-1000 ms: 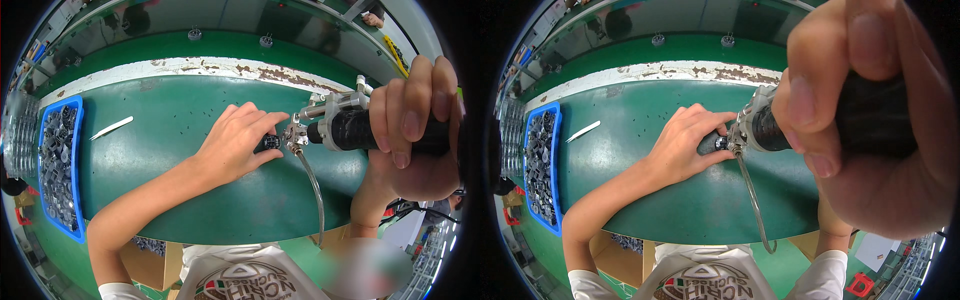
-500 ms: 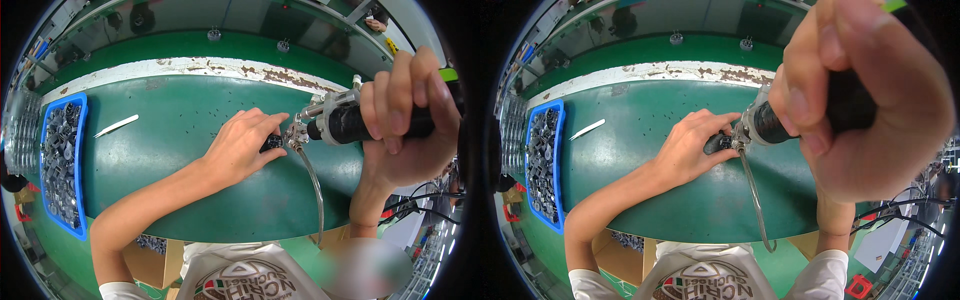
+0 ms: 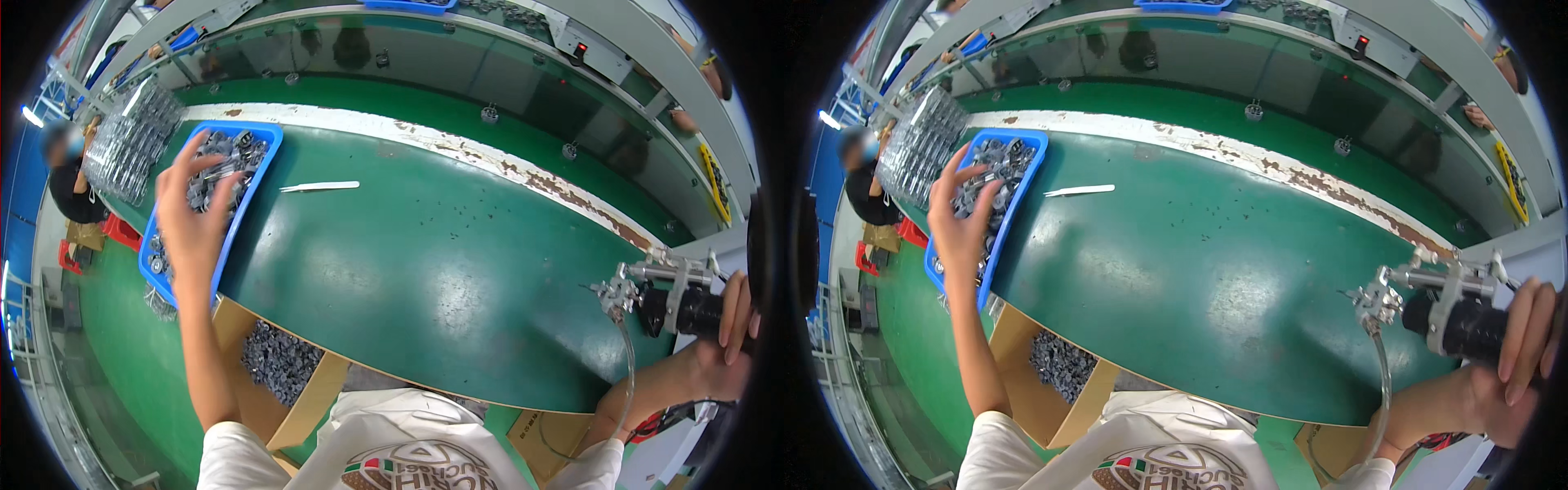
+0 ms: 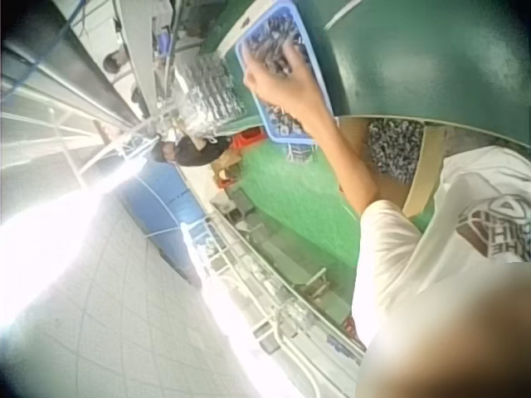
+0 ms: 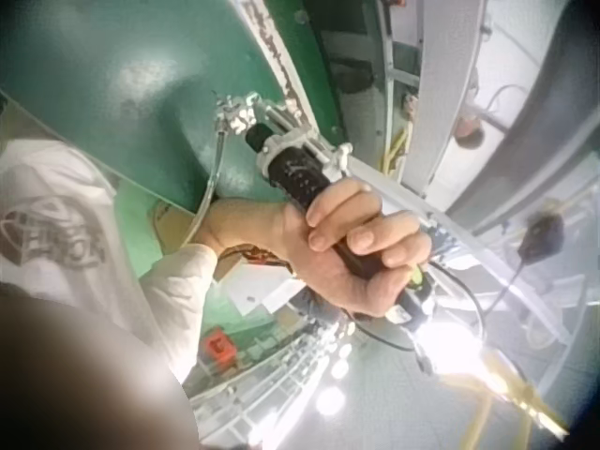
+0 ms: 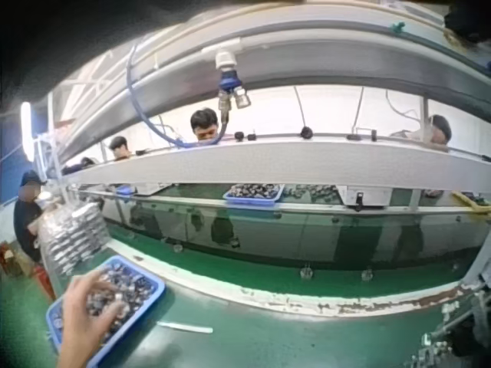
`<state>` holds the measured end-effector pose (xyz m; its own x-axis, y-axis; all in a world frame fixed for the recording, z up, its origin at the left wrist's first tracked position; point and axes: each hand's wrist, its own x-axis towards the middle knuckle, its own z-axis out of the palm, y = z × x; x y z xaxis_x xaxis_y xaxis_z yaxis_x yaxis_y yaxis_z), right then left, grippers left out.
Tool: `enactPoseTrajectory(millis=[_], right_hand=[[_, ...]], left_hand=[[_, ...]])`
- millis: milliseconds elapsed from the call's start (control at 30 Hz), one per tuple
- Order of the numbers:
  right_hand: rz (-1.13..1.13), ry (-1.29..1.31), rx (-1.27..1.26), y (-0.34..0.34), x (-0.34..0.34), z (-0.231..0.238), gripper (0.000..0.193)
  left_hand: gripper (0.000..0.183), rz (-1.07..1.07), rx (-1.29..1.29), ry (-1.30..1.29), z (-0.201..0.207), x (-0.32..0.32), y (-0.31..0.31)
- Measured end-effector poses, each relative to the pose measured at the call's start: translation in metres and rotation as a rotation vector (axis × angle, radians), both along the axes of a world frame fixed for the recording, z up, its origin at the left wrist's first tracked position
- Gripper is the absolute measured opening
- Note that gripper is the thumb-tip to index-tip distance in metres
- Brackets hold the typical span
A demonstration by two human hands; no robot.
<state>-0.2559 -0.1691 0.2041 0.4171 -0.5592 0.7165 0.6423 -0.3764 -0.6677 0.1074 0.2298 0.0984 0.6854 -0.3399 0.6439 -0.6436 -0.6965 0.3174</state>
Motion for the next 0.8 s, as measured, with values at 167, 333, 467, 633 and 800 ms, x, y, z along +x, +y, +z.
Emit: enactPoseTrajectory(millis=[167,333,467,633,800], right_hand=[[0.039,0.075,-0.11,0.016,0.027,-0.002,0.033],[0.24,0.086,-0.095,0.015,0.047,-0.002,0.023],[0.281,0.101,-0.109,0.015,0.057,-0.002,0.018],[0.265,0.165,-0.119,0.016,0.057,-0.001,0.015],[0.217,0.191,-0.006,0.01,0.059,-0.008,0.015]], left_hand=[[0.048,0.057,0.118,-0.144,-0.001,0.032,0.009],[0.033,-0.548,0.031,0.011,-0.036,0.049,-0.129],[0.043,-0.685,0.101,0.239,-0.07,0.036,-0.279],[0.049,-0.657,0.128,0.392,-0.085,0.031,-0.364],[0.036,-0.759,0.1,0.474,-0.079,0.008,-0.356]])
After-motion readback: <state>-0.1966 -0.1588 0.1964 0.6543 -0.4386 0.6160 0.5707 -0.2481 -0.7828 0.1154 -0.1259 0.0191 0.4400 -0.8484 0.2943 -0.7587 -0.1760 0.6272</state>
